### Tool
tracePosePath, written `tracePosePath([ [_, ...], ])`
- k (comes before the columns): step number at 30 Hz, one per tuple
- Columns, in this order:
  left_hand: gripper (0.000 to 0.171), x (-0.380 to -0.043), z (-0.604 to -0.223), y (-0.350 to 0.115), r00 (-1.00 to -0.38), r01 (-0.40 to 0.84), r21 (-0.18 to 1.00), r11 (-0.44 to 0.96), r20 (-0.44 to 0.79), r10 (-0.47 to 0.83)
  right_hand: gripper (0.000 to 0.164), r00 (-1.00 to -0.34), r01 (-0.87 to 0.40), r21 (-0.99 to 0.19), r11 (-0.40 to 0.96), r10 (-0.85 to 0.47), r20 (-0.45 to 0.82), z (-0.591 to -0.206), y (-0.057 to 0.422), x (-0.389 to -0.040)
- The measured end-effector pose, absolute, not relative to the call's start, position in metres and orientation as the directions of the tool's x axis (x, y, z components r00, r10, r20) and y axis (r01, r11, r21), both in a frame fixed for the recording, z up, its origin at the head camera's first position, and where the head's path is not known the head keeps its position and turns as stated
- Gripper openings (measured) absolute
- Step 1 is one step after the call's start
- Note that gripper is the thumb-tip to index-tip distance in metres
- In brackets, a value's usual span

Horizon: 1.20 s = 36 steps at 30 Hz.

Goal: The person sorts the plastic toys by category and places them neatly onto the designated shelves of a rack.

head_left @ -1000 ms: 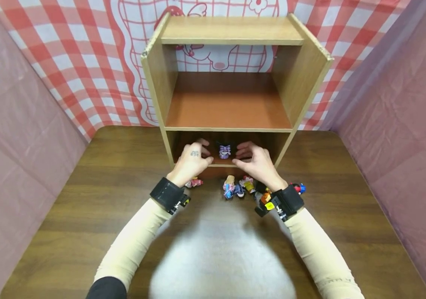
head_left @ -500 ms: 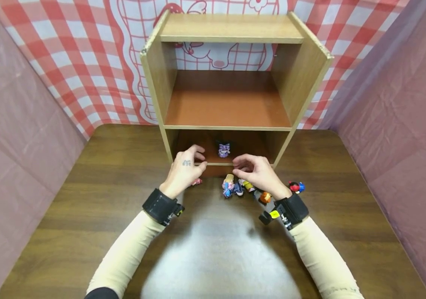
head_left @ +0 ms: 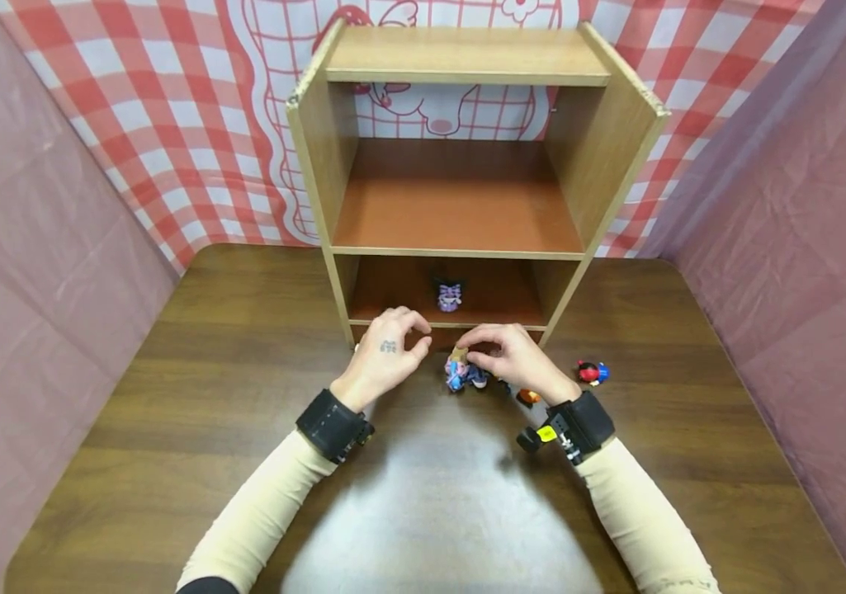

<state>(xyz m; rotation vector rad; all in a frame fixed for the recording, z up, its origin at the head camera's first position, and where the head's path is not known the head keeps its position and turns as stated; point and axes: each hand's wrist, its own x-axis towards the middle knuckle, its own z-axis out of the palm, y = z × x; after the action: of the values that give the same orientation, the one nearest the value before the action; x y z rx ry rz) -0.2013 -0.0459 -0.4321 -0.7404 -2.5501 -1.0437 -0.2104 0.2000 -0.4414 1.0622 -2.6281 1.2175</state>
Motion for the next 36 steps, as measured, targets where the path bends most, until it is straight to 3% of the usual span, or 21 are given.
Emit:
tracePosePath([
  [9, 0.018, -0.191, -0.442, -0.032, -0.858, 0.494, 0.545, 0.677, 0.183, 0.480, 0.020, -0.693, -0.684, -0.584, 0.437, -0.639, 0.335, -0.448, 0.197, -0.211],
  [16, 0.012, -0.186, -0.453, -0.021, -0.863, 0.451, 0.489, 0.747, 0.026, 0.504, 0.019, -0.649, -0.728, -0.531, 0.433, -0.683, 0.334, -0.455, 0.193, -0.211],
  [21, 0.014, -0.185, -0.459, -0.015, -0.867, 0.444, 0.467, 0.765, 0.007, 0.499, 0.019, -0.623, -0.764, -0.457, 0.456, -0.705, 0.338, -0.457, 0.190, -0.212],
  [27, 0.023, -0.184, -0.463, -0.013, -0.877, 0.444, 0.445, 0.778, 0.036, 0.480, 0.021, -0.638, -0.758, -0.418, 0.501, -0.702, 0.315, -0.459, 0.187, -0.211],
  [36, 0.013, -0.182, -0.465, -0.014, -0.883, 0.456, 0.440, 0.774, 0.117, 0.454, 0.018, -0.679, -0.726, -0.423, 0.542, -0.660, 0.321, -0.461, 0.188, -0.210],
])
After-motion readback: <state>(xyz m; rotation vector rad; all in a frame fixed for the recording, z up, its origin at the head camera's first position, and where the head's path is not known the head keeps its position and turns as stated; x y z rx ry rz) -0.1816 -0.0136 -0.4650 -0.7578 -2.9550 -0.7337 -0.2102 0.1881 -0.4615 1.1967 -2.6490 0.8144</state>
